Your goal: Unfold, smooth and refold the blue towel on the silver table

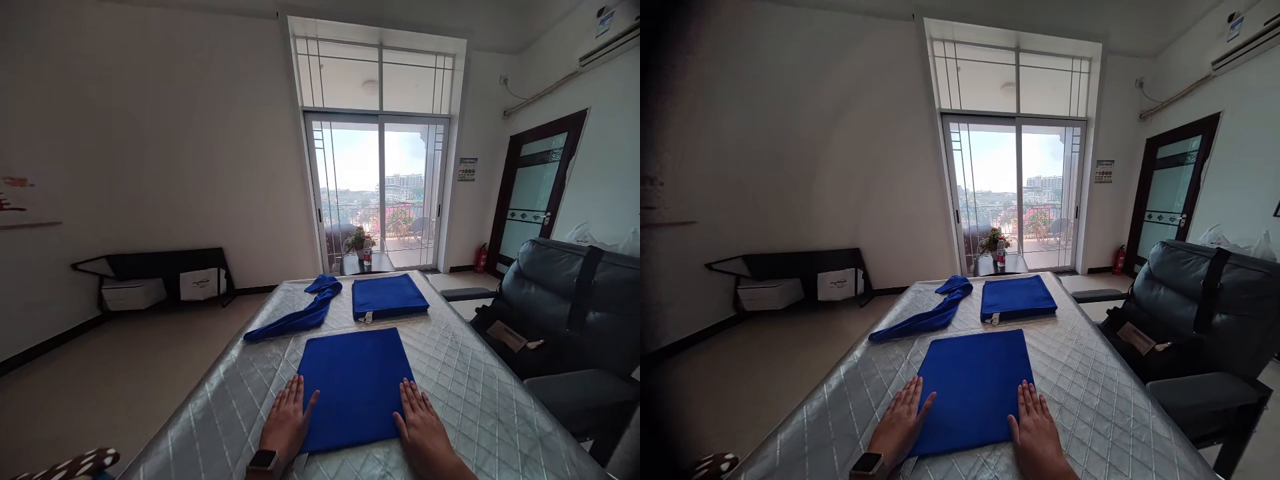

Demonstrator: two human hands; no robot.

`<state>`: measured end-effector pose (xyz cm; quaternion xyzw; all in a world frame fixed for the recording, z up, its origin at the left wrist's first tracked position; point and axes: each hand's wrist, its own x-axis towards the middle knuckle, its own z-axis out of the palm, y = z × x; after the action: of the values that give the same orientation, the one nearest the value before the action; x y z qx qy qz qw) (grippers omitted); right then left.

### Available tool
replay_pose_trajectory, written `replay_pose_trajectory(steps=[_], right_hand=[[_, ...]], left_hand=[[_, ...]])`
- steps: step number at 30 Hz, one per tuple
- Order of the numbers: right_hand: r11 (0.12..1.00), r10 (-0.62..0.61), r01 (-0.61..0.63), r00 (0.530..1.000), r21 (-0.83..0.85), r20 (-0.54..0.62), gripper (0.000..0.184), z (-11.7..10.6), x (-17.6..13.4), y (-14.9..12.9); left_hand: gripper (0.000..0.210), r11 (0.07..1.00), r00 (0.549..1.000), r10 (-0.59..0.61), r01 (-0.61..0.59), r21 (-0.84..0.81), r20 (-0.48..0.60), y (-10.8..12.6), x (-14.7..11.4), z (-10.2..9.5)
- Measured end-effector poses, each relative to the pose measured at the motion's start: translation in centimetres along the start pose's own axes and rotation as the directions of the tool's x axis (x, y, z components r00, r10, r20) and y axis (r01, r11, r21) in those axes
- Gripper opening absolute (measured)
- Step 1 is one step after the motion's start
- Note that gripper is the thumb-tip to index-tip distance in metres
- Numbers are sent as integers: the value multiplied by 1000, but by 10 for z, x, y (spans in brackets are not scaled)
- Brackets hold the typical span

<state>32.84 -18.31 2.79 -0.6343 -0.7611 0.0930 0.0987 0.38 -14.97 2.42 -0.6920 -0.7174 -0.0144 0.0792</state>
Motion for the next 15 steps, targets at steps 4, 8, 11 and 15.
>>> replay_pose_trajectory(steps=[4,8,11,15], right_hand=[[1000,2,-2,1000,27,3,67,6,-2,4],[998,-11,14,998,61,-54,66,12,2,8],[996,-68,72,995,53,-74,58,22,5,15],[994,-92,98,987,40,-129,57,29,6,21]], left_hand=[[59,999,999,42,-42,-16,2,30,-7,-13],[69,888,926,378,-370,-272,-28,105,-23,-10],[70,760,829,548,-549,-348,-112,157,-32,2],[68,768,828,534,-559,-313,-169,163,-34,18]])
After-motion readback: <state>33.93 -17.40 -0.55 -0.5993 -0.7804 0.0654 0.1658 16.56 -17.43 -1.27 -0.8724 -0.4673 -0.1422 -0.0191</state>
